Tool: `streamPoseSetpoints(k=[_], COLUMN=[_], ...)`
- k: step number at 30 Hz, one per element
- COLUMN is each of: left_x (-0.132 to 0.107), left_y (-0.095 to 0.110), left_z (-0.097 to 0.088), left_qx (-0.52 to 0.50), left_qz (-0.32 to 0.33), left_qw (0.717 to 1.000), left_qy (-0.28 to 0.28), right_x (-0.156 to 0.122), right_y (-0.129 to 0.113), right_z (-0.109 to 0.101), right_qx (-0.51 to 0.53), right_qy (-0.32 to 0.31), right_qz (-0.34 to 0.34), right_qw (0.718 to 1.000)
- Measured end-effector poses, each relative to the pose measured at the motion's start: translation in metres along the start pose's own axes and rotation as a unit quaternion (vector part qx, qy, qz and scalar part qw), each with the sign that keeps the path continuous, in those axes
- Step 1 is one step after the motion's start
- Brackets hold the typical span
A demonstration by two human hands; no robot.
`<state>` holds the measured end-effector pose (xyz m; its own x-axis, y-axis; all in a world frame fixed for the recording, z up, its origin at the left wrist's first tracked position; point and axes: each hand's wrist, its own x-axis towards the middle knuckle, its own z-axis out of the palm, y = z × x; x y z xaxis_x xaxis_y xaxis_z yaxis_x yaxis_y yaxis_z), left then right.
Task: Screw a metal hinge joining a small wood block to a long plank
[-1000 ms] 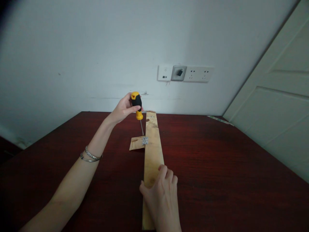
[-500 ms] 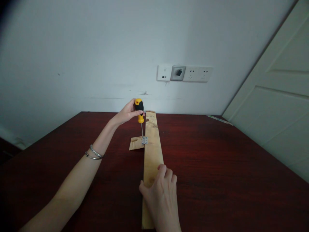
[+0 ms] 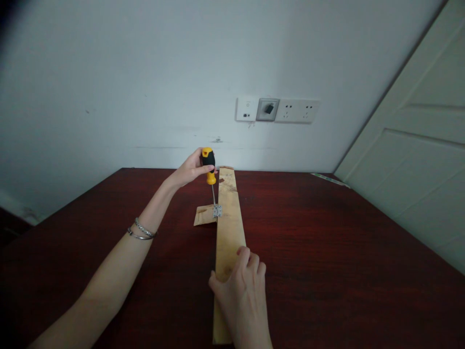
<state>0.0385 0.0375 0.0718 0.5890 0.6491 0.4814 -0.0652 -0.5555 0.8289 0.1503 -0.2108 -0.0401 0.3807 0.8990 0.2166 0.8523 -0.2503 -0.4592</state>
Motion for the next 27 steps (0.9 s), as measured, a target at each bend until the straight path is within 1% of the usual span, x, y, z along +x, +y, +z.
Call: streamPoseSetpoints(k=[7, 14, 20, 27], left_x=[-0.0006, -0.0002, -0.0001, -0.0004], left_y=[0.0014, -0.0015, -0.0035, -0.0006], left_z=[0.001, -0.0005, -0.0004, -0.0006], left_qx=[-0.02, -0.034, -0.027, 0.012], left_qz=[-0.004, -0.007, -0.005, 0.006], left_qw=[1.0, 0.999, 1.0, 1.0], left_qy=[-0.003, -0.007, -0.007, -0.003], right_x=[0.0001, 0.0003, 0.0002, -0.002], right_y=[-0.0005, -0.0022, -0.0021, -0.0005], right_z=[0.0006, -0.001, -0.0018, 0.0015], right_qx=[0.0, -0.001, -0.002, -0.012], right_qy=[-0.002, 0.007, 0.008, 0.023], right_qz=[0.01, 0.001, 0.004, 0.001], right_qw=[1.0, 1.0, 1.0, 1.0])
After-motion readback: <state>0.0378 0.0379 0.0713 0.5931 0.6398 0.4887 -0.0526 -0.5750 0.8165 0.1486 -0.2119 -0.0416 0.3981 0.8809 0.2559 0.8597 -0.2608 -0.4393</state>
